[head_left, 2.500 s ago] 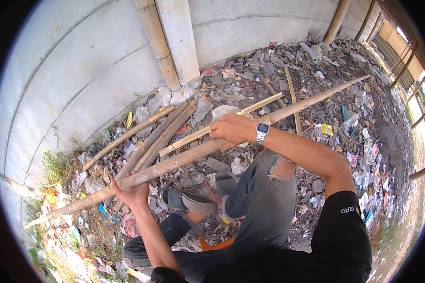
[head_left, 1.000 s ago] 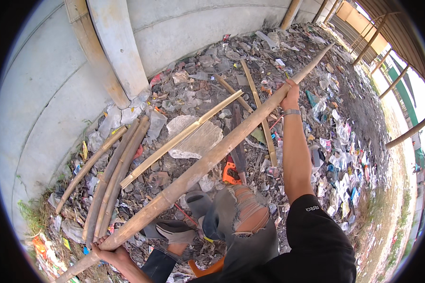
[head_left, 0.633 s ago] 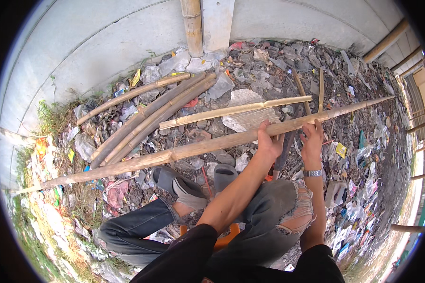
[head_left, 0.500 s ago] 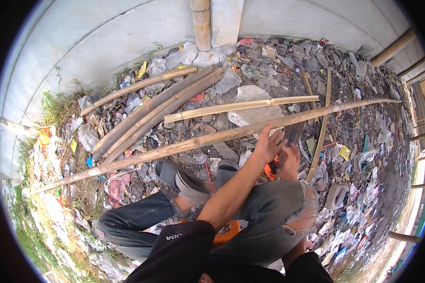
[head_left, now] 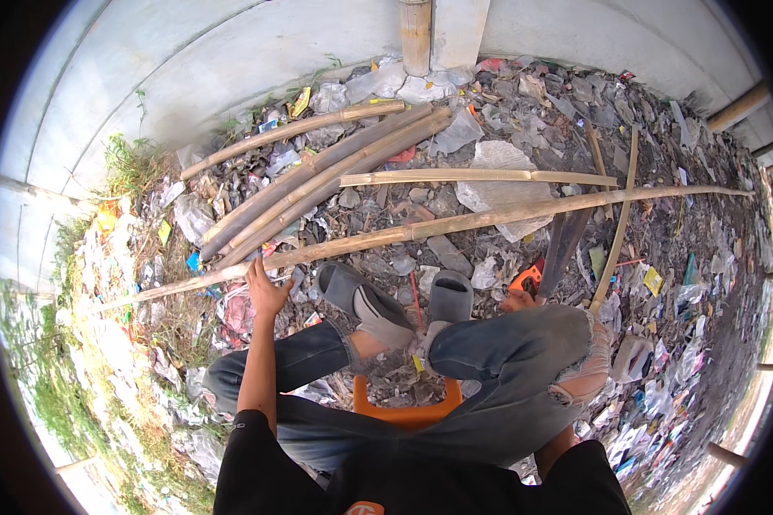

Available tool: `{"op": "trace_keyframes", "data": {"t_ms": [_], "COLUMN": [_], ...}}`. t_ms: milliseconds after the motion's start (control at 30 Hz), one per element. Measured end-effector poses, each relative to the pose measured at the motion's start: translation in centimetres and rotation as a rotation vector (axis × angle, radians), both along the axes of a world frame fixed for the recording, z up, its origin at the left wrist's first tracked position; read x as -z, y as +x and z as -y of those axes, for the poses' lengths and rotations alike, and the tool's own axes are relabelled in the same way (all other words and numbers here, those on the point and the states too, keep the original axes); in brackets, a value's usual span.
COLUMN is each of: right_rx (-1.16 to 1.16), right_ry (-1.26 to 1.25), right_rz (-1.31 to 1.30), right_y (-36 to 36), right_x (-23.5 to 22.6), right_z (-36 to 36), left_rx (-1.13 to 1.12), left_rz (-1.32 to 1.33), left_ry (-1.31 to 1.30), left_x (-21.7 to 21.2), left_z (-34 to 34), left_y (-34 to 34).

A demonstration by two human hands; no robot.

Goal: The person sits on a small stool in a debris-filled area and uses a hand saw to cut a long bamboo pole. They hold the pole steady with one hand while sawing with the other, eventually splitting the pole into two pieces.

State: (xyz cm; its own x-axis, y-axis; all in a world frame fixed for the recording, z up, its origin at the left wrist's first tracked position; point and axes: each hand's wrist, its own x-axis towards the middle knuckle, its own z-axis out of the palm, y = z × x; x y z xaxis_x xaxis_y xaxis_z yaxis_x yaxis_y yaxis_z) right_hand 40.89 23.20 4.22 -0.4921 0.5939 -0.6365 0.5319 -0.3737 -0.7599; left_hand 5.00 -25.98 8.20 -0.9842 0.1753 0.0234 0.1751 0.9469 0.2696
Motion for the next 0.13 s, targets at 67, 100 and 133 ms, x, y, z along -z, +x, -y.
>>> {"op": "trace_keyframes", "data": {"t_ms": [67,100,133], "right_rx": [-0.05,-0.076,-0.081], "right_ry": [0.064,0.093,0.094], "right_rz": [-0.067,-0.099,-0.085], "right_y": [0.0,0.1,0.4], "right_x": [0.2,0.5,0.7], "right_z": [-0.2,-0.1,0.1], "left_rx": [0.07,0.105,0.09], "left_rz": [0.123,0.186,0.241], "left_ry": [-0.213,-0.321,-0.36], "left_x": [0.7,1.0,1.4], "left_z": [0.7,0.7,0.3], "left_y": [-2.6,-3.6,-4.0]}}
